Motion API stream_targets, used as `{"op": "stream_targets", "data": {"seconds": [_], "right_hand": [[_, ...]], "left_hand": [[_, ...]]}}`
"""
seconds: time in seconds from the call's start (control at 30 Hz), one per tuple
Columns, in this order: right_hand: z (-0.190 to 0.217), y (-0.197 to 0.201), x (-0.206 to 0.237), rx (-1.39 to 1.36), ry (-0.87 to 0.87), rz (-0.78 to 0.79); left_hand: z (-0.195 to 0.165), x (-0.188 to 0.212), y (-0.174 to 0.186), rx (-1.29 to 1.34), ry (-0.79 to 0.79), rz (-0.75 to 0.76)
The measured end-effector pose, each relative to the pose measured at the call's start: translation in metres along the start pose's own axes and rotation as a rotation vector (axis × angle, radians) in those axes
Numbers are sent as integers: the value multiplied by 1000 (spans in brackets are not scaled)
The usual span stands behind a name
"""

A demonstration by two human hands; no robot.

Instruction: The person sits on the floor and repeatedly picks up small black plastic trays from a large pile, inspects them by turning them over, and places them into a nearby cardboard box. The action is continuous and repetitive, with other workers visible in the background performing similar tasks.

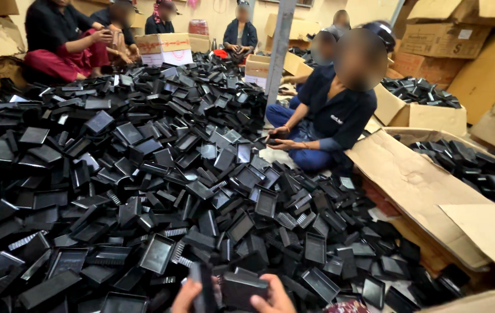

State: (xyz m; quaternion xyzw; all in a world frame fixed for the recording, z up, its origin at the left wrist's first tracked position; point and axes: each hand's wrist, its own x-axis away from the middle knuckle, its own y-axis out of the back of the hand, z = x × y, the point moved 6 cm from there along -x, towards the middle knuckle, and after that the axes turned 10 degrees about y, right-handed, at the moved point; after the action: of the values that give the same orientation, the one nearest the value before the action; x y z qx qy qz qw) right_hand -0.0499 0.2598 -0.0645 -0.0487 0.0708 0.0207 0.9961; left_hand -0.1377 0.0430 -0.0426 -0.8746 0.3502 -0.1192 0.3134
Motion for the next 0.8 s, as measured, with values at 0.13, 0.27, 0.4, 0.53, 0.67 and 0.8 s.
{"op": "stream_targets", "data": {"seconds": [0.13, 0.27, 0.4, 0.53, 0.67, 0.8], "right_hand": [[-6, 28, 29, -230, 46, -10], [15, 20, 64, 55, -157, -246], [159, -18, 85, -9, 239, -94], [345, -28, 142, -697, 512, 490], [443, -9, 160, -995, 891, 915], [455, 5, 165, -982, 1019, 1054]], "left_hand": [[54, -2, -59, -274, 28, 505], [93, 33, -79, 82, 241, 432], [73, 94, -111, 584, 189, 268], [20, 130, -145, 556, -126, 205], [5, 151, -156, 529, -174, 65], [19, 167, -162, 528, -173, -21]]}}
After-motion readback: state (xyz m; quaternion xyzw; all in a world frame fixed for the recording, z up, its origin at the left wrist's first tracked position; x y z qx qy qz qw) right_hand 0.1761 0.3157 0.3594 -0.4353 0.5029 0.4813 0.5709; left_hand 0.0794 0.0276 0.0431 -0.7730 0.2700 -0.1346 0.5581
